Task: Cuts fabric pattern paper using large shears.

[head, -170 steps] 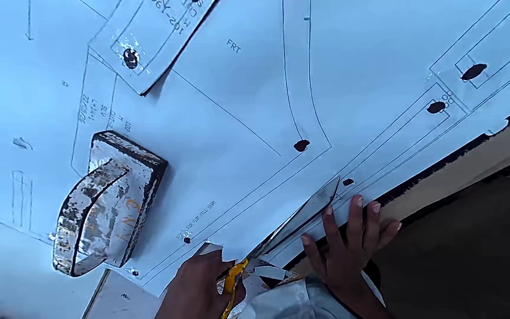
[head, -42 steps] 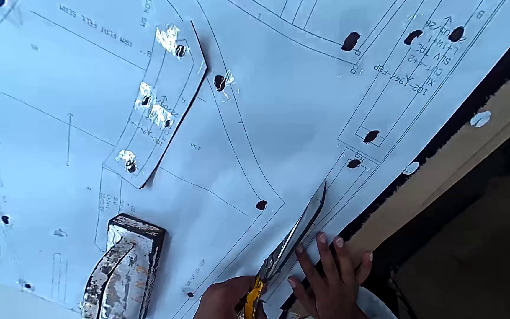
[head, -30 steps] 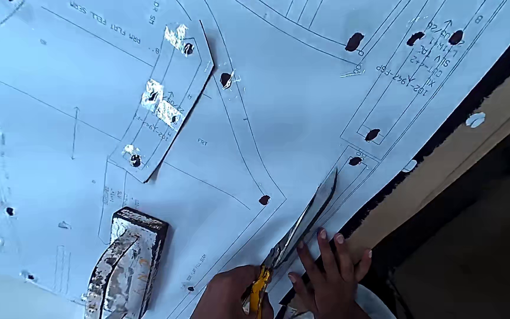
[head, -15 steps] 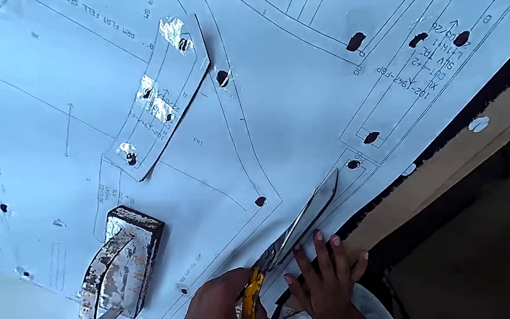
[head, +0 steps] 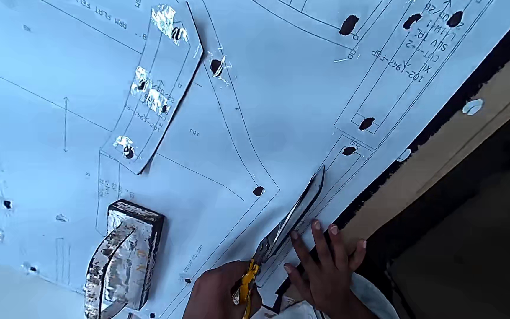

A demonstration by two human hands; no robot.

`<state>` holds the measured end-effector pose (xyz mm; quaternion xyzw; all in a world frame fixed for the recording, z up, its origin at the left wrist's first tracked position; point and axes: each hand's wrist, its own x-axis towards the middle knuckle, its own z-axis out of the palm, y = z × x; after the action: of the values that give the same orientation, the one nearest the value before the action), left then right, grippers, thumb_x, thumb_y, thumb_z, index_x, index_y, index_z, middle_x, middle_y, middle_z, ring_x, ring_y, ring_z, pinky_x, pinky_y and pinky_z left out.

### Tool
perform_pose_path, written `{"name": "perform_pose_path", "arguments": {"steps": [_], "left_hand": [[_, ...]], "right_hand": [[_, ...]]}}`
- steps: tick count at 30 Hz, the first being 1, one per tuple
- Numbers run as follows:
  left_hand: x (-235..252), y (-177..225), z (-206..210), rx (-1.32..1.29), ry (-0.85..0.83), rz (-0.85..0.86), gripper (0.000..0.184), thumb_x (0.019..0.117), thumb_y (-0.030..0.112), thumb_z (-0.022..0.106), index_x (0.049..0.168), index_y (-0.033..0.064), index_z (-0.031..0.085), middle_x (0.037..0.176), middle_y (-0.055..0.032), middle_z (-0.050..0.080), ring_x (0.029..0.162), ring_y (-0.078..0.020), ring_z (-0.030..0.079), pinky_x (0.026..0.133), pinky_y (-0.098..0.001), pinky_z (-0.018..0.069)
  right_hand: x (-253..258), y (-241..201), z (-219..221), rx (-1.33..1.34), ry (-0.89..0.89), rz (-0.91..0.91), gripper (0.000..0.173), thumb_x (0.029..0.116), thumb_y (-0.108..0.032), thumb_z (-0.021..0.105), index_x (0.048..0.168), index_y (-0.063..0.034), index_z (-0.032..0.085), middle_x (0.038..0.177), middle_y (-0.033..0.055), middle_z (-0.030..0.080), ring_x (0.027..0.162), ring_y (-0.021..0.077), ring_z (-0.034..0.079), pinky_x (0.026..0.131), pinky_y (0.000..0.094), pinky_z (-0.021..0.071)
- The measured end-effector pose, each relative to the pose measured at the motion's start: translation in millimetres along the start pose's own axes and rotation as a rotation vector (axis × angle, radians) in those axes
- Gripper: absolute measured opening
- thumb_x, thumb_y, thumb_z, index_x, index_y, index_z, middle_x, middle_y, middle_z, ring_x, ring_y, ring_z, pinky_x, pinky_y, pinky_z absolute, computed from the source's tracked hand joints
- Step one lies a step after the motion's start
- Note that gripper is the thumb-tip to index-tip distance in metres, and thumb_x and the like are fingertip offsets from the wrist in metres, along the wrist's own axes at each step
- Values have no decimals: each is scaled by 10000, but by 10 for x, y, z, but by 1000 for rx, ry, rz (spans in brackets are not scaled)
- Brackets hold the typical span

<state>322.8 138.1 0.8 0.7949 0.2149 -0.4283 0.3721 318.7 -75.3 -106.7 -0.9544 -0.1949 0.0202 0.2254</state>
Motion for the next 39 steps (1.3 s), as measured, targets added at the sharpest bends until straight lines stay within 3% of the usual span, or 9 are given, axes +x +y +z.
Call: {"name": "perform_pose_path", "arguments": {"steps": [6,16,28,39], "left_hand": [[45,-42,15,-37,7,26,249,808,171,691,1021,80,781,941,-15,780,726,-82,721,615,-268,600],[2,-14,36,-18,14,15,269,811,152,692,1050,60,775,951,-45,773,752,-122,729,646,-304,611],[34,-72,51,-36,26,35,254,819,190,685,1035,93,777,952,-1,781,744,-72,724,625,-262,602],[76,-104,86,-51,77,62,220,802,223,681,965,127,793,864,54,771,657,16,668,548,-173,535]], "right_hand": [[11,-5,5,0,4,5,621,1041,-611,280,1606,-358,324,1724,-100,108,1577,136,-134,1198,581,-205],[5,0,-6,5,-5,3,624,1042,-604,284,1608,-345,326,1726,-86,107,1578,146,-133,1199,578,-205],[-8,15,-6,-1,2,-13,619,1045,-588,293,1602,-323,346,1721,-71,138,1584,156,-97,1207,589,-174],[-15,17,14,-7,14,-17,617,1045,-590,292,1604,-333,340,1723,-73,127,1584,155,-102,1202,595,-178]]}}
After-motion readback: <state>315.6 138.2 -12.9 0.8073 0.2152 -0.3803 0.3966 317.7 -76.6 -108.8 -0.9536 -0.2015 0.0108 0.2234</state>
